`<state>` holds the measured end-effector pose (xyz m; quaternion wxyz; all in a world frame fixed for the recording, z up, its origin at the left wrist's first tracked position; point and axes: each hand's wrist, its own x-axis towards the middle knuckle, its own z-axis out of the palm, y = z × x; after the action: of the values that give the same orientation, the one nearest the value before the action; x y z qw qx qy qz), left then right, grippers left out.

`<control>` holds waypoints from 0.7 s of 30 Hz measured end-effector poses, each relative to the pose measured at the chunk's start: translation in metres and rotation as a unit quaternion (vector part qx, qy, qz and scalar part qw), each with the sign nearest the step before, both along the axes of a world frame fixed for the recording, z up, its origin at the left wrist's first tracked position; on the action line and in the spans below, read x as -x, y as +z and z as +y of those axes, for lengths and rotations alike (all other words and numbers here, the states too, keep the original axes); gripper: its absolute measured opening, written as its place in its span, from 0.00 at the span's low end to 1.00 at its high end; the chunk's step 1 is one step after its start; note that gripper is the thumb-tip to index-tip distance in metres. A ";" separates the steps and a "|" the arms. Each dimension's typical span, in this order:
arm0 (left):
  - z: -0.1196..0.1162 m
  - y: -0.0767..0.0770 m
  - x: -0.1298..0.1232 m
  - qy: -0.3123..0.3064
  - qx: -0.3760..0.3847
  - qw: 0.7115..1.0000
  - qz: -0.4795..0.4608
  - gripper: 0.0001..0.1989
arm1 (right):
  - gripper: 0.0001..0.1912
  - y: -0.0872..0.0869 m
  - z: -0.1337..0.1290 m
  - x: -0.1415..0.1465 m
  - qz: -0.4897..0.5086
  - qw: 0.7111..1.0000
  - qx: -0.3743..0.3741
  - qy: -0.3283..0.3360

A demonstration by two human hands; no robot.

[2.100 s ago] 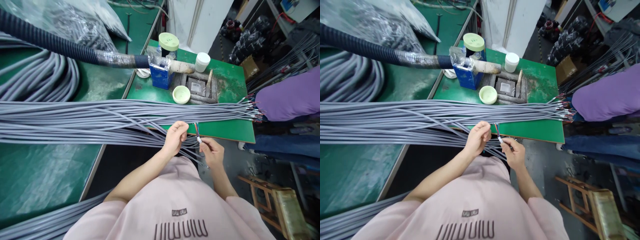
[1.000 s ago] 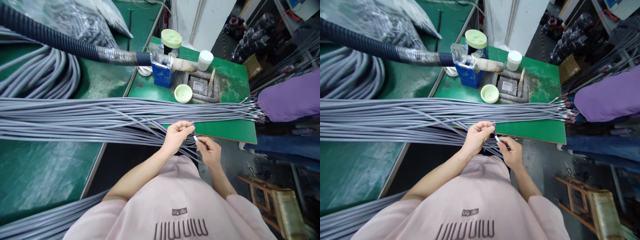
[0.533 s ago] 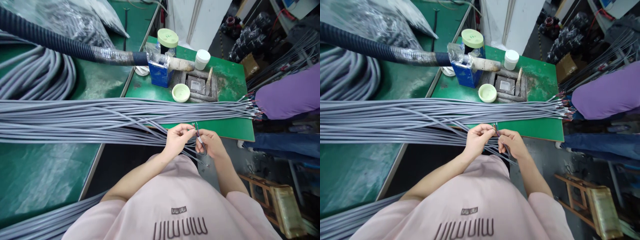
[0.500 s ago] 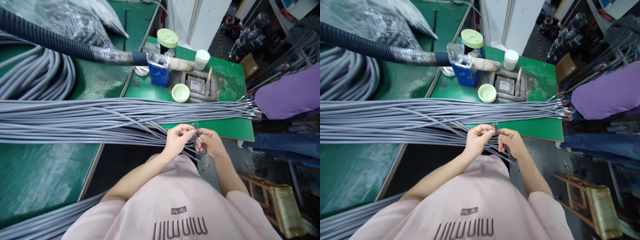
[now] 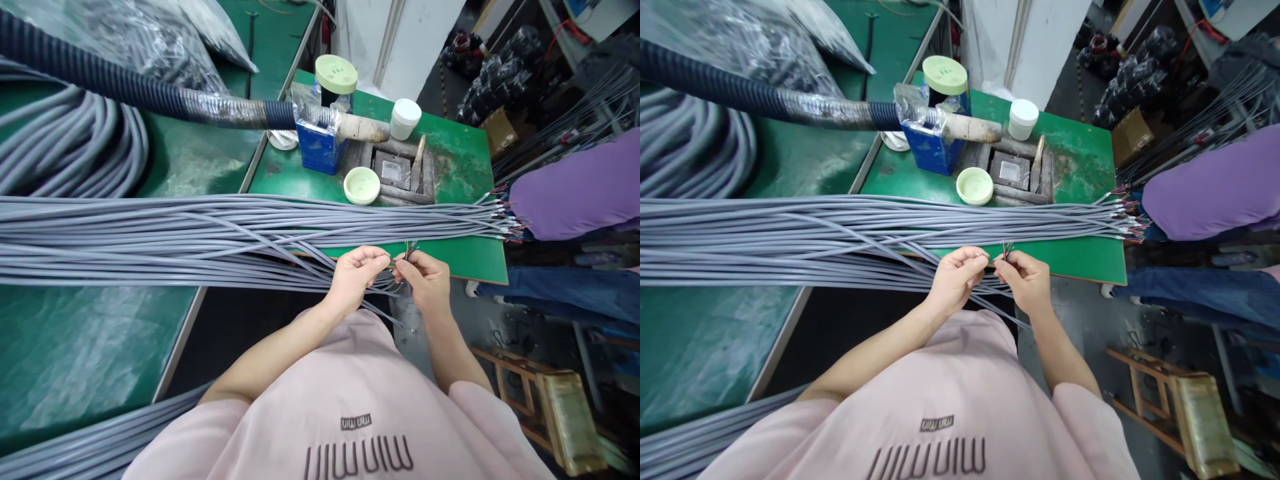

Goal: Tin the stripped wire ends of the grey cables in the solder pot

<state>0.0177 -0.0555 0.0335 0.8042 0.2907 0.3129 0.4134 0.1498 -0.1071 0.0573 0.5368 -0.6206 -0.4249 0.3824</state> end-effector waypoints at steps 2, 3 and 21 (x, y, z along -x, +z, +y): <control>0.001 0.000 0.001 -0.005 -0.004 1.000 0.010 0.11 | 0.09 0.000 0.000 0.000 -0.006 1.000 -0.001 -0.009; 0.001 0.000 0.001 -0.003 -0.005 1.000 0.014 0.12 | 0.09 -0.001 0.000 0.000 -0.002 1.000 -0.002 -0.012; 0.003 0.003 0.004 0.014 -0.130 0.985 0.110 0.16 | 0.09 0.000 0.005 0.005 -0.106 0.993 -0.036 -0.044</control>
<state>0.0142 -0.0524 0.0360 0.7148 0.4318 0.3470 0.4269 0.1449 -0.1025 0.0571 0.5272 -0.6555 -0.4655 0.2751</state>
